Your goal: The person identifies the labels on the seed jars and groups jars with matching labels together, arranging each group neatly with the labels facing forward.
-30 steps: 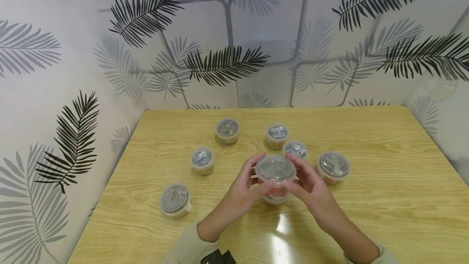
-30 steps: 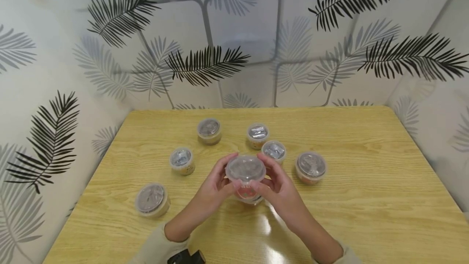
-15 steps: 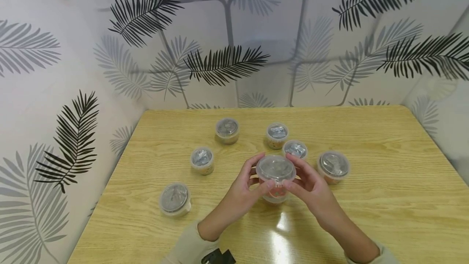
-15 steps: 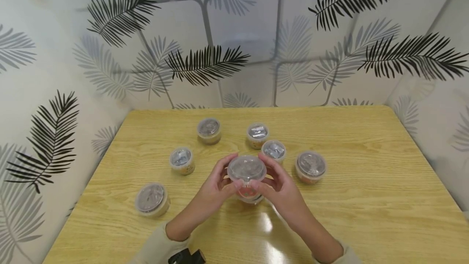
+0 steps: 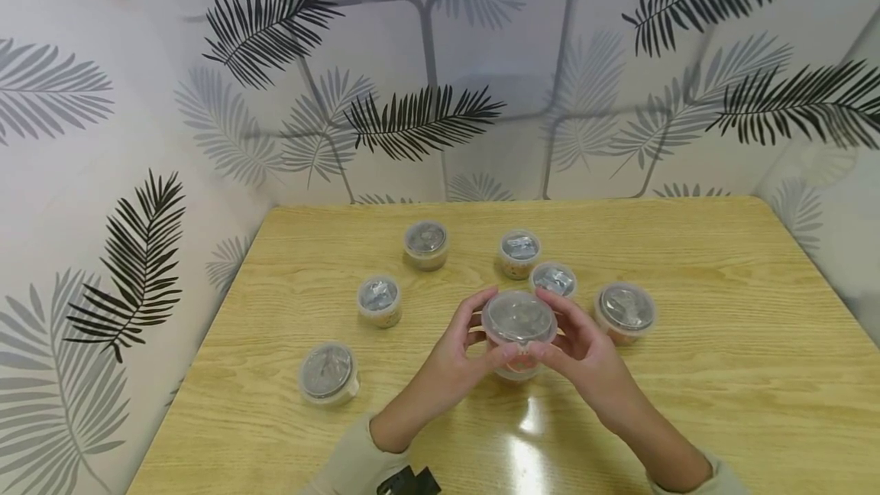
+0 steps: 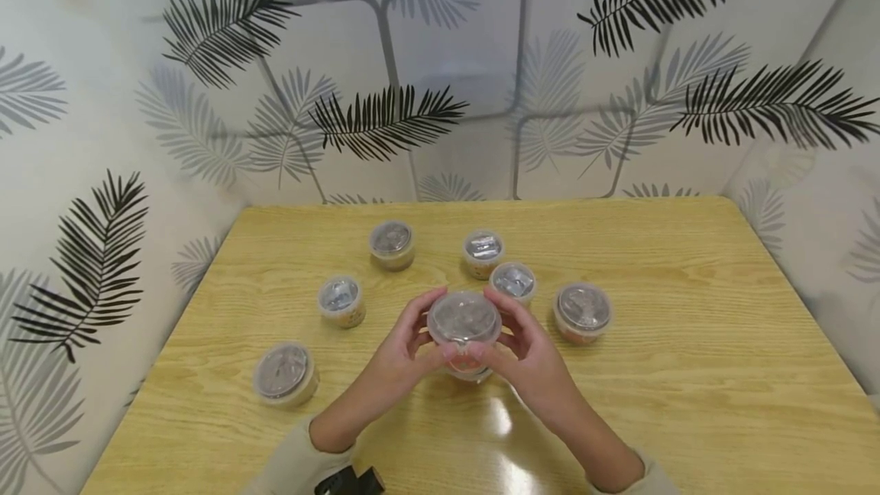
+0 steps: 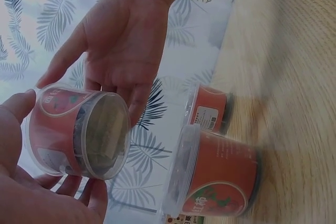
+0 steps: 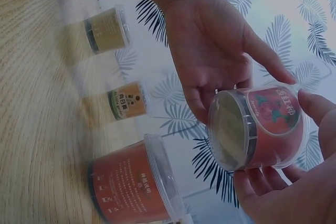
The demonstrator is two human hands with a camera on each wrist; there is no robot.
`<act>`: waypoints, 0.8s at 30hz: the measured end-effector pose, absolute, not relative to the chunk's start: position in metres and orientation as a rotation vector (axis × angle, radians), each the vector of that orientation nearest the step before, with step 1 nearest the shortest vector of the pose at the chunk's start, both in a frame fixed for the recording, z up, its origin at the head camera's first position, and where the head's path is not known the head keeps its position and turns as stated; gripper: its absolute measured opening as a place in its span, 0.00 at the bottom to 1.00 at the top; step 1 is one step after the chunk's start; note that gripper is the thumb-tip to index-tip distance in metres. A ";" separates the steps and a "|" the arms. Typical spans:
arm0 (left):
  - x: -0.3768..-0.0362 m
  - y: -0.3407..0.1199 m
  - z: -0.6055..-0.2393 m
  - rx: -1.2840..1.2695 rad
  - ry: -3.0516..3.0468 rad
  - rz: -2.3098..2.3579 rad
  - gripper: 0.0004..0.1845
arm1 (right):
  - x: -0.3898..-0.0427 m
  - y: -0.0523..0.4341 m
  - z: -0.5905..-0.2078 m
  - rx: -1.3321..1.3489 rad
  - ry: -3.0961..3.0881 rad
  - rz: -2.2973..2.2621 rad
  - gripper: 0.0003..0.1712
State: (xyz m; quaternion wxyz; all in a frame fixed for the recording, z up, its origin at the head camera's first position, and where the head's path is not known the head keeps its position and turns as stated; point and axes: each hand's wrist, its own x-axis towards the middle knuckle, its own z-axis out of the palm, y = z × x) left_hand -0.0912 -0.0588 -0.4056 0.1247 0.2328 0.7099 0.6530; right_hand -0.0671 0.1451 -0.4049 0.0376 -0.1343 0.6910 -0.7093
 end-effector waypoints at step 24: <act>-0.085 -0.160 -0.418 0.715 2.790 1.511 0.29 | -0.081 0.236 -0.412 -0.442 2.129 -2.301 0.37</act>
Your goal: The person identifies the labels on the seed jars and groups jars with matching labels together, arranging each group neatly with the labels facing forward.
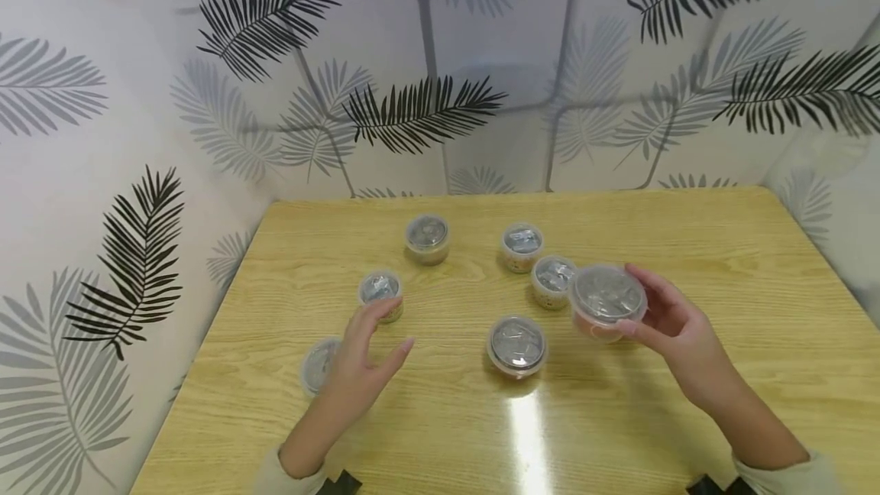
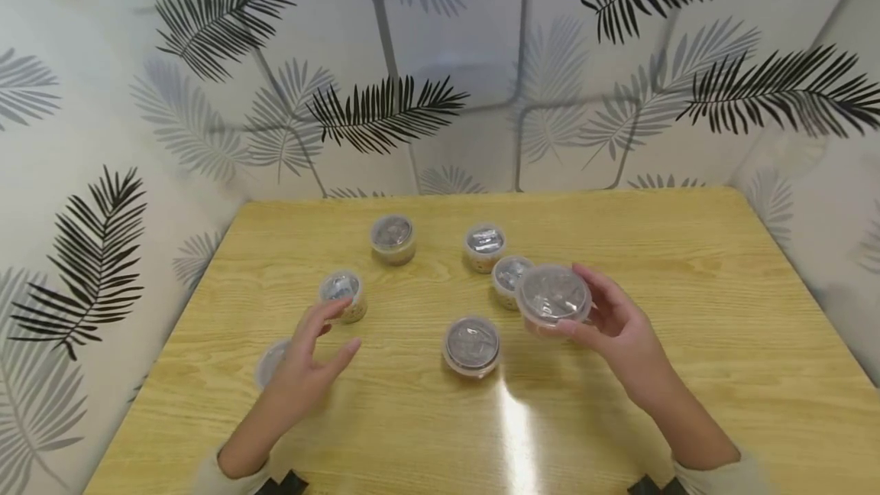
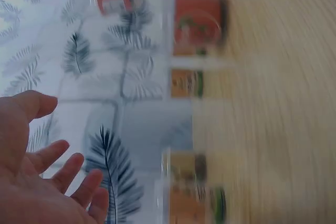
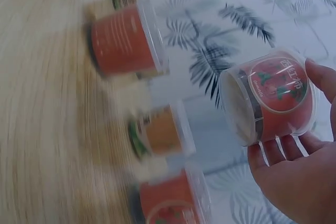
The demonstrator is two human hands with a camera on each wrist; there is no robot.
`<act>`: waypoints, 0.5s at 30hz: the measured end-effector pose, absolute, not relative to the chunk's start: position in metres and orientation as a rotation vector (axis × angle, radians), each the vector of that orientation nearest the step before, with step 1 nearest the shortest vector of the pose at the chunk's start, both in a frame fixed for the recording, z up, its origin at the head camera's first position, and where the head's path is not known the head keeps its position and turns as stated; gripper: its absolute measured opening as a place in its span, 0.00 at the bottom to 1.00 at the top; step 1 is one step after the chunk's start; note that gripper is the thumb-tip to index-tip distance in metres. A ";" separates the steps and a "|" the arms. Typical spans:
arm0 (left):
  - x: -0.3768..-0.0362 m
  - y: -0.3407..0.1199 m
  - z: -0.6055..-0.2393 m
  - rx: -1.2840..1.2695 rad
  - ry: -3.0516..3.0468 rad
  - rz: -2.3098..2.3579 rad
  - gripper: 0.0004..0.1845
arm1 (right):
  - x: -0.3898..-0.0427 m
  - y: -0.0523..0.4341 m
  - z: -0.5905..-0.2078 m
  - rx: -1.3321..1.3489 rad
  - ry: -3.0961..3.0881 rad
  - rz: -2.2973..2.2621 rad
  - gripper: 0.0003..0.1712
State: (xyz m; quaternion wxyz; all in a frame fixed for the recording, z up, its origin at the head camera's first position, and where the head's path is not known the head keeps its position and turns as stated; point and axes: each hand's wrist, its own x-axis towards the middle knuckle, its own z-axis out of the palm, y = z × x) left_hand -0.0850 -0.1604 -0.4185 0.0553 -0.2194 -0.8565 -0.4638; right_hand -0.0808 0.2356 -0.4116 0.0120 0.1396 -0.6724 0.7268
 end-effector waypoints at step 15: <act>-0.079 -0.224 -0.447 -0.433 -2.935 -0.803 0.37 | -0.098 0.326 -0.425 0.459 -1.788 2.452 0.37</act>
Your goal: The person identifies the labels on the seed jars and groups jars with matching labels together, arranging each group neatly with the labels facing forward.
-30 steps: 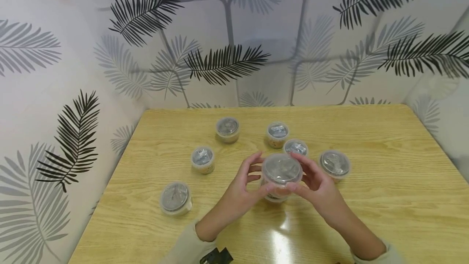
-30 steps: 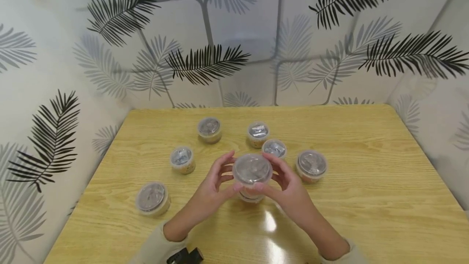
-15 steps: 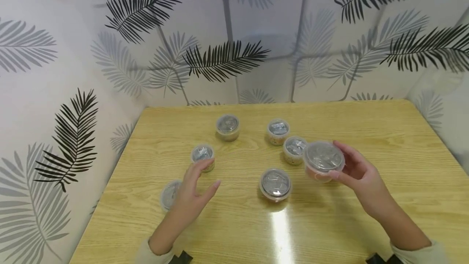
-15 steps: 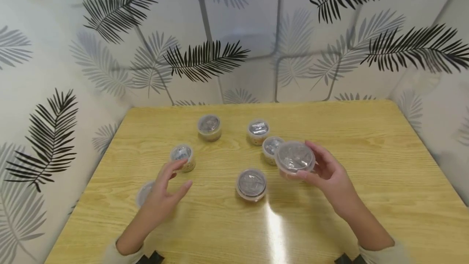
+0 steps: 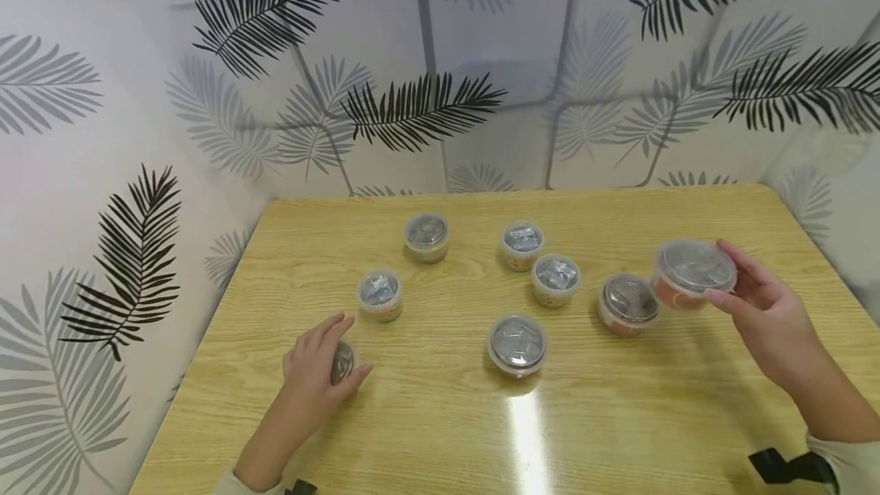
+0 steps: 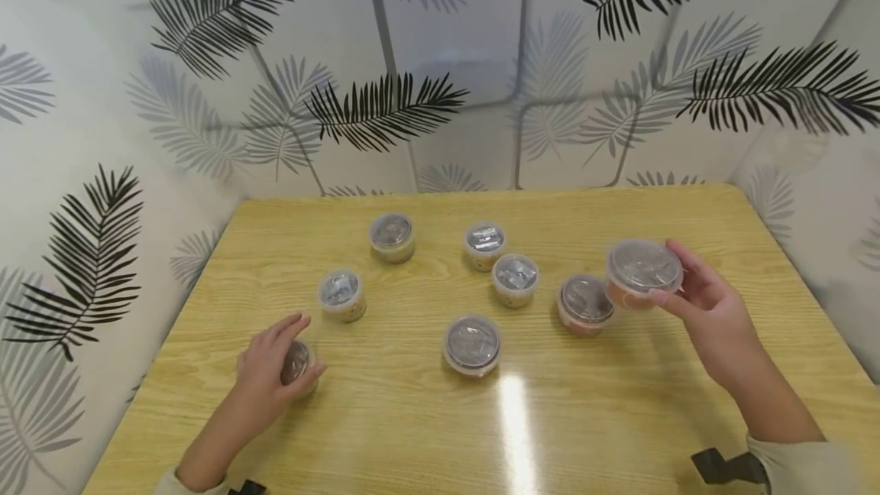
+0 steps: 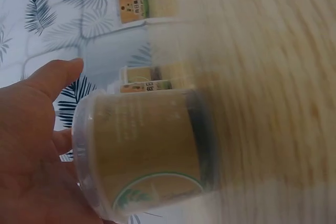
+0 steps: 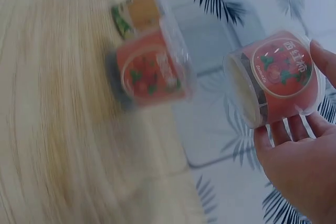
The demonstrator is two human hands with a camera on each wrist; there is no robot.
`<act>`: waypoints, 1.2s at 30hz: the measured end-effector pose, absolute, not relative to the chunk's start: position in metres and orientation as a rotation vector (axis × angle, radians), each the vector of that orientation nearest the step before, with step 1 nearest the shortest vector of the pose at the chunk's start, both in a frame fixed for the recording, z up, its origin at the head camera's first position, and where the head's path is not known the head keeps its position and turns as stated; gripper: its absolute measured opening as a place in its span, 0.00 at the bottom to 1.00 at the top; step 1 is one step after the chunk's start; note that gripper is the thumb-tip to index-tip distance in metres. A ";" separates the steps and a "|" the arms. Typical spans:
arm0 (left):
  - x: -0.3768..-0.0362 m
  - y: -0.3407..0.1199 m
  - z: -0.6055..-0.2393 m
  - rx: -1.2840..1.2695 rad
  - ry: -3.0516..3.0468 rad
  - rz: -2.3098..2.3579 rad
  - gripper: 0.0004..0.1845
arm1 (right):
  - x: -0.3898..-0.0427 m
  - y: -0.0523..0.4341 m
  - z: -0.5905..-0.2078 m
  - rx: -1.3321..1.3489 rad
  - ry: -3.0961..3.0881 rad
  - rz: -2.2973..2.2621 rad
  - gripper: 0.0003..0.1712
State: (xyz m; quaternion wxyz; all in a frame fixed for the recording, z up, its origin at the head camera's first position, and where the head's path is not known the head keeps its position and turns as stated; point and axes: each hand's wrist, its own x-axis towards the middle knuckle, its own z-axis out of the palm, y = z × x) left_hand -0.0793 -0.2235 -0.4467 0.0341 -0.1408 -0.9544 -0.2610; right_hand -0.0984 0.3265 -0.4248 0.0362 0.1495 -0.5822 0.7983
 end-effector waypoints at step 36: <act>-0.075 -0.223 -0.458 -0.393 -2.930 -0.692 0.29 | -0.115 0.509 -0.525 0.285 -1.472 2.670 0.41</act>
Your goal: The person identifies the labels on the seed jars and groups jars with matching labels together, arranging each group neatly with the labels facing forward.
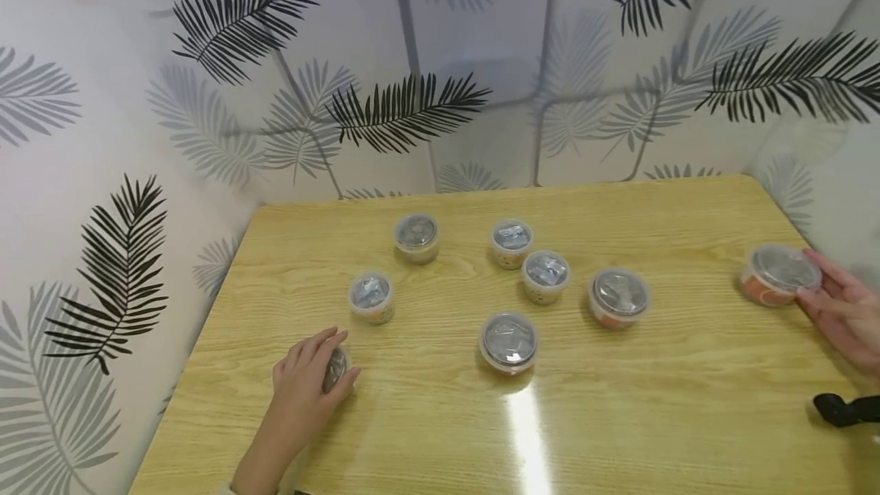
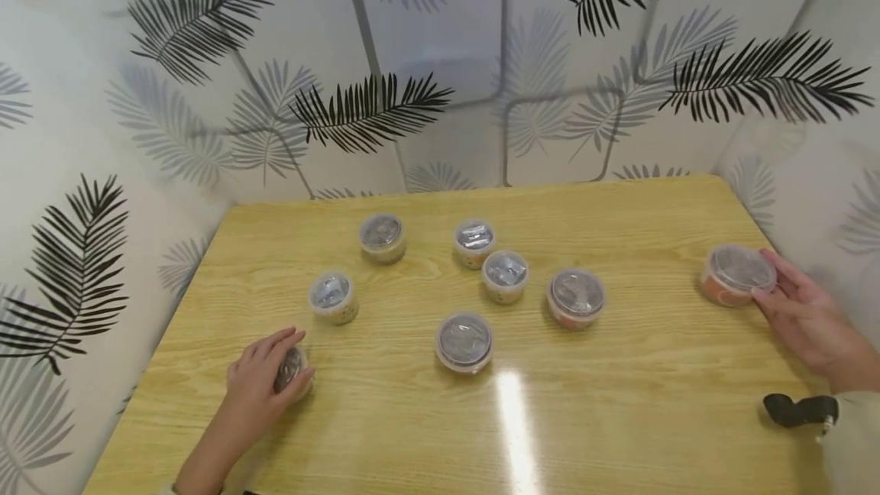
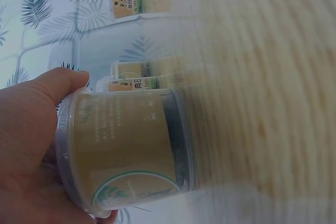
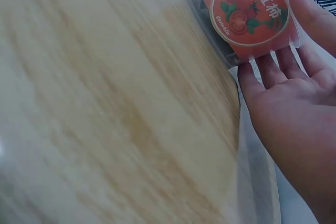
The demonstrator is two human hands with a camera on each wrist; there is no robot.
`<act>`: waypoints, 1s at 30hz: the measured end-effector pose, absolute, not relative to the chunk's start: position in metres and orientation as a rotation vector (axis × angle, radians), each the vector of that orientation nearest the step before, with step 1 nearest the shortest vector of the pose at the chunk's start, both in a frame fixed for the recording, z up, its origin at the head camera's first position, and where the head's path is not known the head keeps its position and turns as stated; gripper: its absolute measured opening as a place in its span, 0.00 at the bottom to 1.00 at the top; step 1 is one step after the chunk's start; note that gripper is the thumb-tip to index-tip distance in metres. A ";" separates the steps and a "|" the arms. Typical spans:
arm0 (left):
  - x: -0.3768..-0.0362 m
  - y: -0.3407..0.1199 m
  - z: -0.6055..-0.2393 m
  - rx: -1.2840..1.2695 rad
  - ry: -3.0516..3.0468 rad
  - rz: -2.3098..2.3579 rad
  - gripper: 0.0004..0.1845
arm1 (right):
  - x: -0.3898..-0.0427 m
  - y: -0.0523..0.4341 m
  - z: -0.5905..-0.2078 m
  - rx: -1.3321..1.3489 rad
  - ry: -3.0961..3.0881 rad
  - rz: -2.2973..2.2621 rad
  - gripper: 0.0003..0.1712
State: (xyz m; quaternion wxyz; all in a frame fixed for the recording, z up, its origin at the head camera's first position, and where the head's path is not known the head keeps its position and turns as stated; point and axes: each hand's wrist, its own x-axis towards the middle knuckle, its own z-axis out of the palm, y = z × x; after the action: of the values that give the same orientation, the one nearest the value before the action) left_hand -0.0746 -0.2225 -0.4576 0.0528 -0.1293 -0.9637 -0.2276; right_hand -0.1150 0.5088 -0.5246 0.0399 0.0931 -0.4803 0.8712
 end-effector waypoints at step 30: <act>-0.075 -0.236 -0.456 -0.425 -2.964 -0.734 0.36 | -0.127 0.526 -0.514 0.097 -1.509 2.498 0.33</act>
State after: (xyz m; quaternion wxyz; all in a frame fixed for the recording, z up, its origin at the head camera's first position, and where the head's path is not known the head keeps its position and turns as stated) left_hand -0.0751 -0.2360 -0.4557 0.0294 -0.1377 -0.9610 -0.2379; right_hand -0.1268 0.5258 -0.5138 0.1105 0.0329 -0.5136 0.8502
